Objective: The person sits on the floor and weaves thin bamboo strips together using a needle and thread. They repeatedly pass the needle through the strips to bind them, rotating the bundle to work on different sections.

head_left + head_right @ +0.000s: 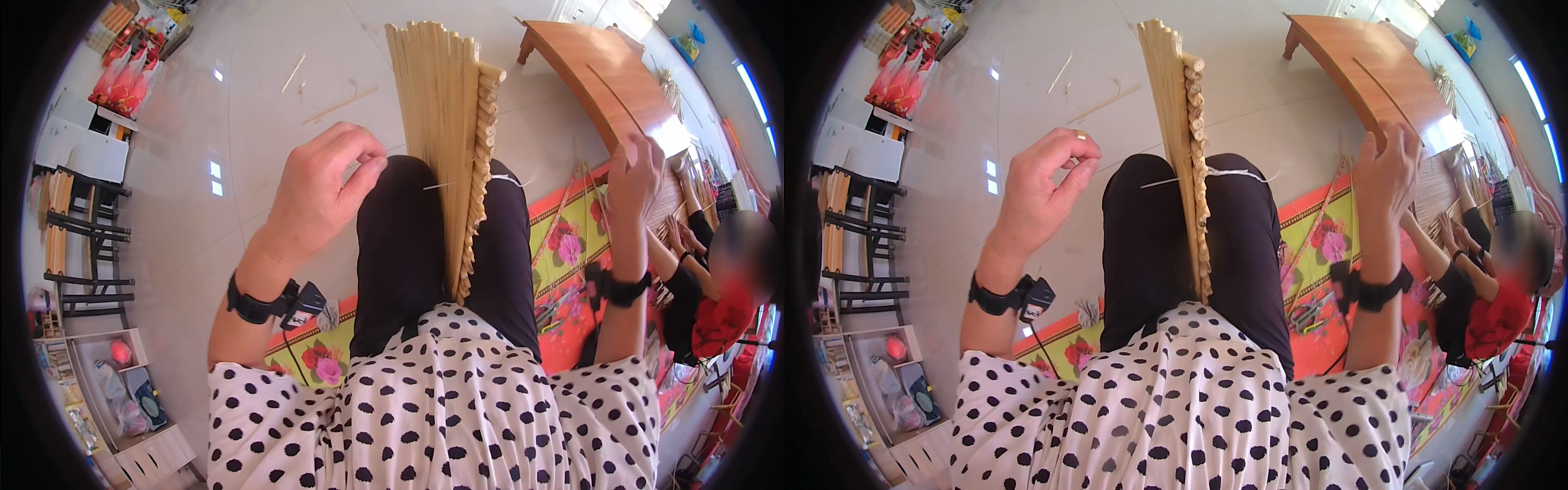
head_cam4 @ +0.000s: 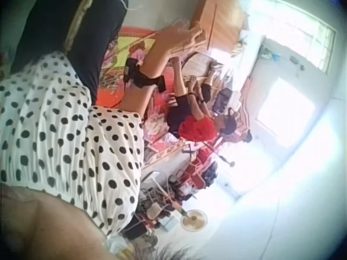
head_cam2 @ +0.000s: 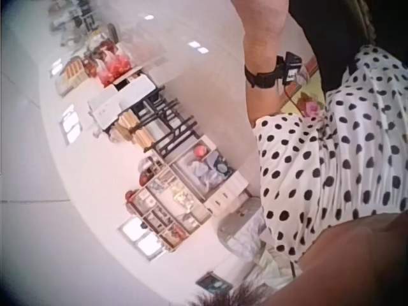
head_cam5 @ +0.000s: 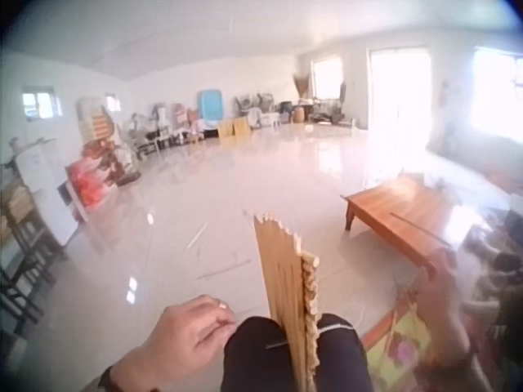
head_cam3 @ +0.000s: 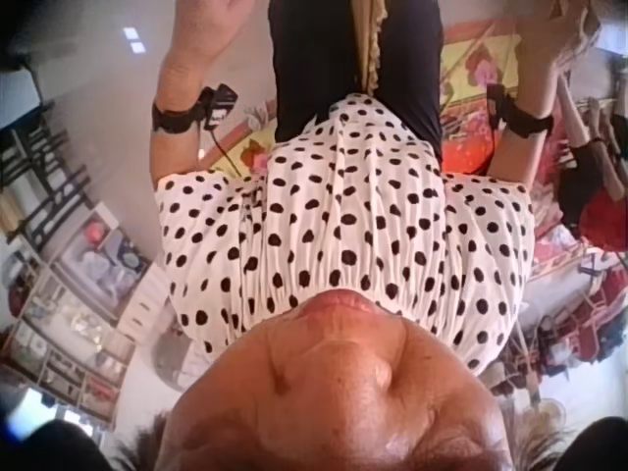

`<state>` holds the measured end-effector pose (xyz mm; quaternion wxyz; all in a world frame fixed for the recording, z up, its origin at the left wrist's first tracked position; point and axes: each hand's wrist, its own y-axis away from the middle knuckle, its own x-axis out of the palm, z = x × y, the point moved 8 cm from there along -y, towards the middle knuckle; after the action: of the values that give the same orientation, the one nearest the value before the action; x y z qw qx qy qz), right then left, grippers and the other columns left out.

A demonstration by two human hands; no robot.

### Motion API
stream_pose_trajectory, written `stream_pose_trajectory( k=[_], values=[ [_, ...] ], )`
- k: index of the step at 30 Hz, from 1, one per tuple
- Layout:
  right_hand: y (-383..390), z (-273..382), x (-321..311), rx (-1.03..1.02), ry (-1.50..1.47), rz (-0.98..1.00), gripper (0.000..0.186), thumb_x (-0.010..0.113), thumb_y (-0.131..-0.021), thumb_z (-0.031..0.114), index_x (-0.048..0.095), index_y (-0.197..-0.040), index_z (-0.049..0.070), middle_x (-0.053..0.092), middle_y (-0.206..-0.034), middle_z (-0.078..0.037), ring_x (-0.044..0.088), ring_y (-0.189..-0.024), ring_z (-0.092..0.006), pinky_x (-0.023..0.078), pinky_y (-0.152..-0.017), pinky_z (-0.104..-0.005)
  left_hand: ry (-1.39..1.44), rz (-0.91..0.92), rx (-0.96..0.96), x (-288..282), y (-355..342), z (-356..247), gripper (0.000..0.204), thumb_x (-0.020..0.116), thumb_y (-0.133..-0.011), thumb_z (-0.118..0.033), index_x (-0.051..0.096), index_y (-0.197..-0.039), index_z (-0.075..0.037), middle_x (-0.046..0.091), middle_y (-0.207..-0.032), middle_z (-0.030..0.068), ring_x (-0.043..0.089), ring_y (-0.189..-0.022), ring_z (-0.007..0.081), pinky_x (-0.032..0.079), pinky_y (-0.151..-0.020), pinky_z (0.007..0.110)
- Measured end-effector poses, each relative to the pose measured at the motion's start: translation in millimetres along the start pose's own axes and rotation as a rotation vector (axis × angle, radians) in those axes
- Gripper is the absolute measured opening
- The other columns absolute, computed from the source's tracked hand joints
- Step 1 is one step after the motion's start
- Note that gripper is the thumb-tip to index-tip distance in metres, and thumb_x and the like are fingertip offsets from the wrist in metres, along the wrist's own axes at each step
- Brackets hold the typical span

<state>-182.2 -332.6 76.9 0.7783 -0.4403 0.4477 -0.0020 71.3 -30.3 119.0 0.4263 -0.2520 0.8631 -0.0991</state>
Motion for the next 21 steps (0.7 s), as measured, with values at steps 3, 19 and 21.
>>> stream_pose_trajectory(
  k=[3, 19, 21],
  values=[
    [27.5, 79.0, -10.3, 0.001, -0.439, 0.168, 0.012, 0.072, -0.086, 0.013, 0.072, -0.096, 0.006, 0.069, -0.081, -0.012, 0.067, -0.071, -0.0276, 0.053, -0.069, -0.0385, -0.165, 0.181, 0.170, 11.0, -22.9, -25.4, 0.004, 0.067, -0.086, -0.002, 0.065, -0.089, 0.000, 0.065, -0.086, 0.0105, 0.064, -0.075, 0.0259, 0.052, -0.068, 0.032],
    [89.6, 190.6, -3.2, -0.057, -0.538, 0.191, 0.020, 0.078, -0.081, 0.018, 0.063, -0.088, 0.007, 0.060, -0.073, -0.005, 0.063, -0.059, -0.0248, 0.050, -0.050, -0.0353, -0.480, 0.671, 0.623, 92.8, -43.1, -33.1, 0.012, 0.070, -0.076, -0.015, 0.062, -0.075, -0.007, 0.062, -0.064, 0.0074, 0.064, -0.060, 0.0286, 0.050, -0.053, 0.040],
    [90.7, 188.8, -3.3, -0.060, -0.547, 0.164, 0.019, 0.078, -0.082, 0.017, 0.063, -0.087, 0.007, 0.058, -0.071, -0.004, 0.062, -0.058, -0.0235, 0.049, -0.049, -0.0346, -0.456, 0.674, 0.688, 92.3, -42.0, -33.5, 0.012, 0.071, -0.074, -0.013, 0.060, -0.075, -0.008, 0.059, -0.063, 0.0052, 0.062, -0.058, 0.0267, 0.049, -0.051, 0.038]
  ],
)
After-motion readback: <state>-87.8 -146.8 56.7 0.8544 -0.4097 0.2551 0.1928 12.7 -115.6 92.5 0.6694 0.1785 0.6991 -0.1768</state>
